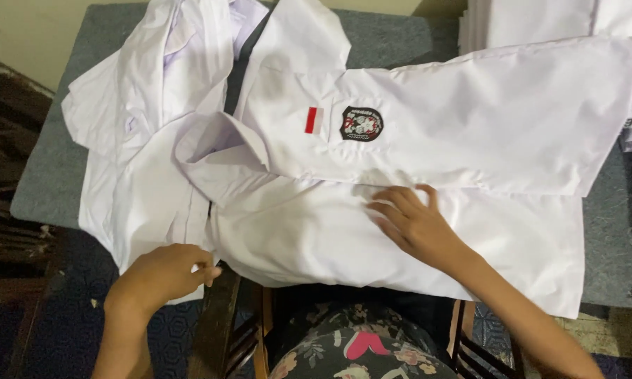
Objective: Trimming loose threads from a white school uniform shirt using scissors.
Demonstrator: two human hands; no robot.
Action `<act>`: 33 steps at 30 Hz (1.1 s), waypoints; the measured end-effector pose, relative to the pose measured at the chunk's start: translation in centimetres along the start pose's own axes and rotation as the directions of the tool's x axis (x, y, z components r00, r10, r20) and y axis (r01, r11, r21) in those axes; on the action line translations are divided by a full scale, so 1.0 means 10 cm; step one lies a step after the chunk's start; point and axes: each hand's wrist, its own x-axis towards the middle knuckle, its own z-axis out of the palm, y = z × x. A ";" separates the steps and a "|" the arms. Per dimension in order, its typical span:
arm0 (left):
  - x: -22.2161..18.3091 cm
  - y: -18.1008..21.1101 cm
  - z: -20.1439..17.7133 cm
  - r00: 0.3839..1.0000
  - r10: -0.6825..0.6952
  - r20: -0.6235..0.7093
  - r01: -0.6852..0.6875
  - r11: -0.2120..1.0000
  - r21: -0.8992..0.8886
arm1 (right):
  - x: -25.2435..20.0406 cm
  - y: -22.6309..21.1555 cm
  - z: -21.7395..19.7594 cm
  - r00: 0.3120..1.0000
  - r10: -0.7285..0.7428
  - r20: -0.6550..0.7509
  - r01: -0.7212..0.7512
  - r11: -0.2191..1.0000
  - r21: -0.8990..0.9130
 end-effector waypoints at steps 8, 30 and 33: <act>0.37 0.33 0.22 0.851 0.510 -0.125 -0.502 0.860 0.086 | 0.92 0.00 0.81 0.994 -0.058 0.096 0.067 0.994 -0.090; 1.80 0.73 0.52 0.324 0.601 -0.731 -0.459 0.775 0.434 | -0.25 -0.54 0.39 0.965 -0.214 0.154 0.204 0.976 0.079; 1.88 0.70 0.54 0.269 0.613 -0.743 -0.415 0.770 0.485 | -0.30 -0.57 0.04 0.968 -0.227 0.105 0.186 0.934 0.305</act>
